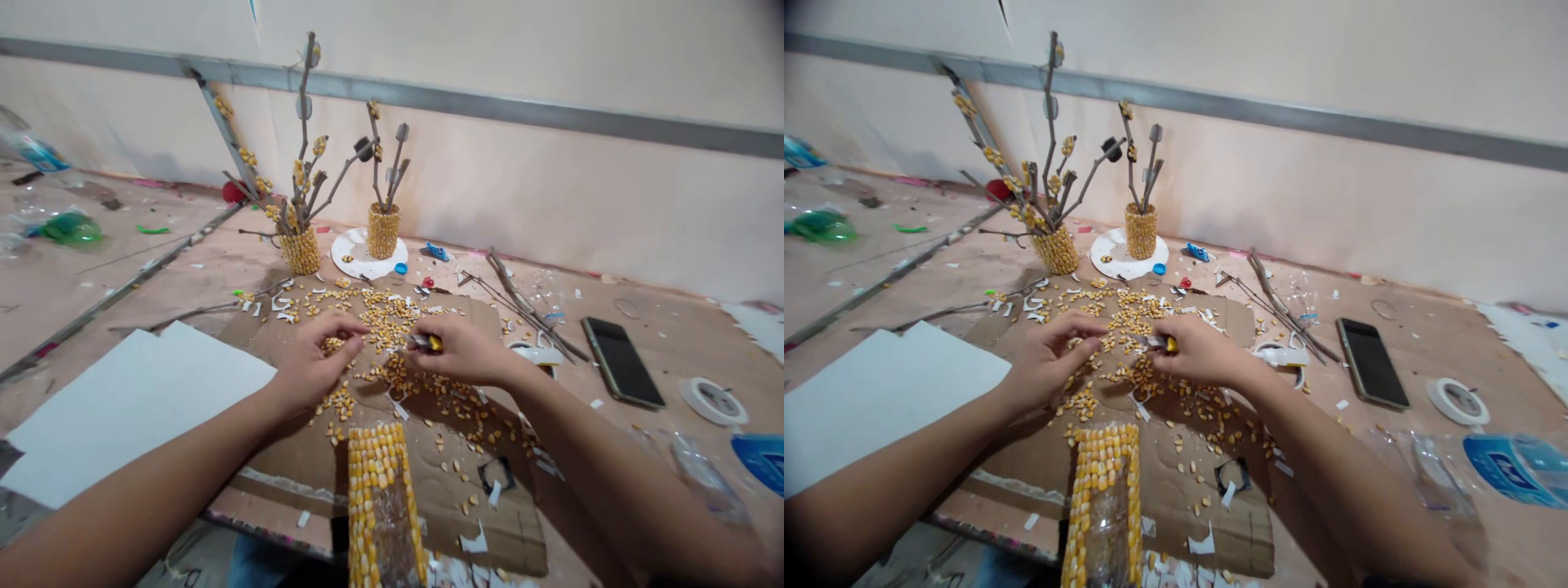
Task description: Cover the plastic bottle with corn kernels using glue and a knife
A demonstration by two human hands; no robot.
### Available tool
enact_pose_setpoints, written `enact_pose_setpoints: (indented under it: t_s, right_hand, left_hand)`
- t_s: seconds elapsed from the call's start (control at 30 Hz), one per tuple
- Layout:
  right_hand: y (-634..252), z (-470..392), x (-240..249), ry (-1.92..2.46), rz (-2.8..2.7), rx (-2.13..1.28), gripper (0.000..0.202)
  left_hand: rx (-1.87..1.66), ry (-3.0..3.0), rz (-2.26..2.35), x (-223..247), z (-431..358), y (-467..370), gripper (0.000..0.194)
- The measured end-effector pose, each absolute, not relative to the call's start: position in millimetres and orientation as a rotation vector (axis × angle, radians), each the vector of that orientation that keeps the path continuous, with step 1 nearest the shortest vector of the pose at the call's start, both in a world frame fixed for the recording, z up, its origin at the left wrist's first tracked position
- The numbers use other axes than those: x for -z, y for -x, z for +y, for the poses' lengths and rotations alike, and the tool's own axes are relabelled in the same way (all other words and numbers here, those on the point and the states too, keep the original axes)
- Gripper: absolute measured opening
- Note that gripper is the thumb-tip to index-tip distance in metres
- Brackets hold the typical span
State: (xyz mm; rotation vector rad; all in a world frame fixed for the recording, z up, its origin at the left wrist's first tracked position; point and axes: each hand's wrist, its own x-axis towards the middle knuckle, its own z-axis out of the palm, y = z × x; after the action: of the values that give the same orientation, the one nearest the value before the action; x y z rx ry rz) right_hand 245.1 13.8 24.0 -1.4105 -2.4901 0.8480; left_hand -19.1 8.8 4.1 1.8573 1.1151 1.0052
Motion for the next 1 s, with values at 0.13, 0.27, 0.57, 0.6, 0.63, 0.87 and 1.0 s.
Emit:
enact_pose_setpoints:
  t_s: [0.13, 0.27, 0.57, 0.6, 0.63, 0.87, 1.0]
  right_hand:
    - [-226.4, -6.9, -27.0, 1.108, -2.086, -0.994, 0.015]
    - [-213.6, -20.8, -23.5, 1.103, -1.951, -0.968, 0.014]
    - [-206.9, -25.6, -9.6, 1.079, -1.997, -0.598, 0.031]
    - [-208.2, -25.0, -8.7, 1.081, -2.055, -0.482, 0.037]
    - [-209.4, -24.5, -7.7, 1.079, -2.111, -0.368, 0.044]
    - [-207.4, -27.5, -0.6, 0.995, -2.326, -0.019, 0.069]
    - [-205.3, -28.6, 0.9, 1.004, -2.347, 0.066, 0.07]
  left_hand:
    - [-0.906, -1.667, 1.043, -3.1, -11.2, 7.3, 0.024]
    - [-0.964, -1.6, 1.01, 0.2, -21.1, 2.0, 0.018]
    - [-0.998, -1.245, 0.985, 1.7, -18.9, 1.3, 0.03]
    - [-0.996, -1.202, 0.96, 0.0, -18.4, 1.1, 0.034]
    - [-0.989, -1.167, 0.932, -1.8, -18.1, 0.8, 0.037]
    - [-0.934, -1.052, 0.786, -5.6, -22.7, -2.1, 0.047]
    - [-0.887, -0.999, 0.764, -5.2, -26.4, -1.8, 0.049]
